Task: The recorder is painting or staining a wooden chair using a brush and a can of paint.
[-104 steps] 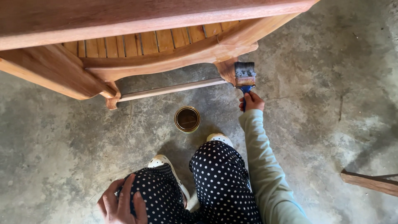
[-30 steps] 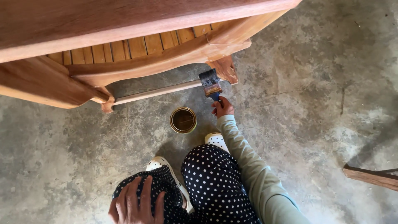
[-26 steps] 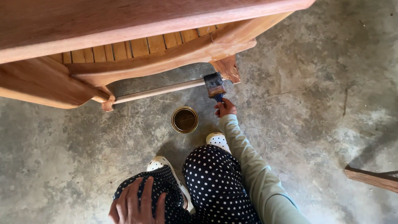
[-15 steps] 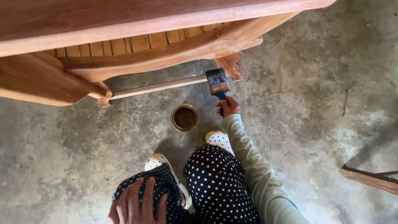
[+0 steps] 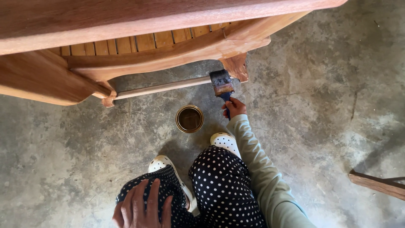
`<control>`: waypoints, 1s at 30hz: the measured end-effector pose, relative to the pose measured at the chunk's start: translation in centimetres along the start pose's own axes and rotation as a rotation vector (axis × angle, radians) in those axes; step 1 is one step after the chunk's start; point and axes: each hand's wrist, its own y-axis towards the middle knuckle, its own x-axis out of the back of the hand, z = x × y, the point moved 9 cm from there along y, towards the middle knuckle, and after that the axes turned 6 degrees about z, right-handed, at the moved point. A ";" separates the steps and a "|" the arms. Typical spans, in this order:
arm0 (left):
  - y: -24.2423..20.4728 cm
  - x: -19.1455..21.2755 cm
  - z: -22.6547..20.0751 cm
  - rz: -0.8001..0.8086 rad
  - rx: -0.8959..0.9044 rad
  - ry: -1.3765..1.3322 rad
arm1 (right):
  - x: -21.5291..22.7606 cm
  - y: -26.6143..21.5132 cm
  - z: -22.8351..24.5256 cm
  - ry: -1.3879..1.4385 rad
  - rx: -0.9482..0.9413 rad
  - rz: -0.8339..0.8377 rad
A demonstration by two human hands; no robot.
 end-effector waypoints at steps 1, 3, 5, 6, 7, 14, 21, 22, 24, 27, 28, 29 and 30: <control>0.0 -0.1 0.0 0.008 -0.009 -0.001 | 0.2 0.6 -0.1 -0.020 -0.004 -0.013; 0.0 0.0 0.0 -0.003 0.001 -0.008 | 0.5 1.5 -0.8 -0.003 -0.037 -0.026; 0.0 0.2 0.0 -0.007 0.013 -0.014 | 1.0 2.2 -2.2 0.013 -0.076 -0.038; 0.0 0.3 0.1 -0.003 0.023 -0.021 | 1.3 2.6 -3.1 0.038 -0.103 -0.040; 0.1 0.4 0.1 0.002 0.030 -0.028 | 1.7 2.9 -4.0 0.065 -0.131 -0.044; 0.1 -0.2 0.3 0.033 0.008 -0.003 | 2.2 0.5 -3.1 0.052 -0.139 -0.005; 0.2 -0.3 0.1 0.025 -0.011 -0.015 | 4.9 3.7 -5.3 -0.025 -0.214 -0.062; 0.1 -0.1 0.1 0.007 0.003 -0.018 | 5.2 3.9 -5.7 -0.067 -0.223 -0.054; 0.1 0.2 -0.2 0.017 0.004 -0.011 | 5.2 4.3 -5.4 -0.082 -0.222 -0.054; 0.2 0.2 -0.2 0.017 -0.008 -0.010 | 4.1 2.6 -2.4 -0.100 -0.166 -0.022; 0.2 0.1 -0.2 0.012 -0.014 -0.014 | 3.1 1.7 -0.7 -0.105 -0.117 0.015; 0.2 0.1 -0.2 0.015 -0.012 -0.015 | 2.9 1.3 -0.6 -0.107 -0.120 0.015; 0.2 0.1 -0.2 0.019 -0.003 -0.022 | 2.6 0.9 -0.4 -0.071 -0.115 0.028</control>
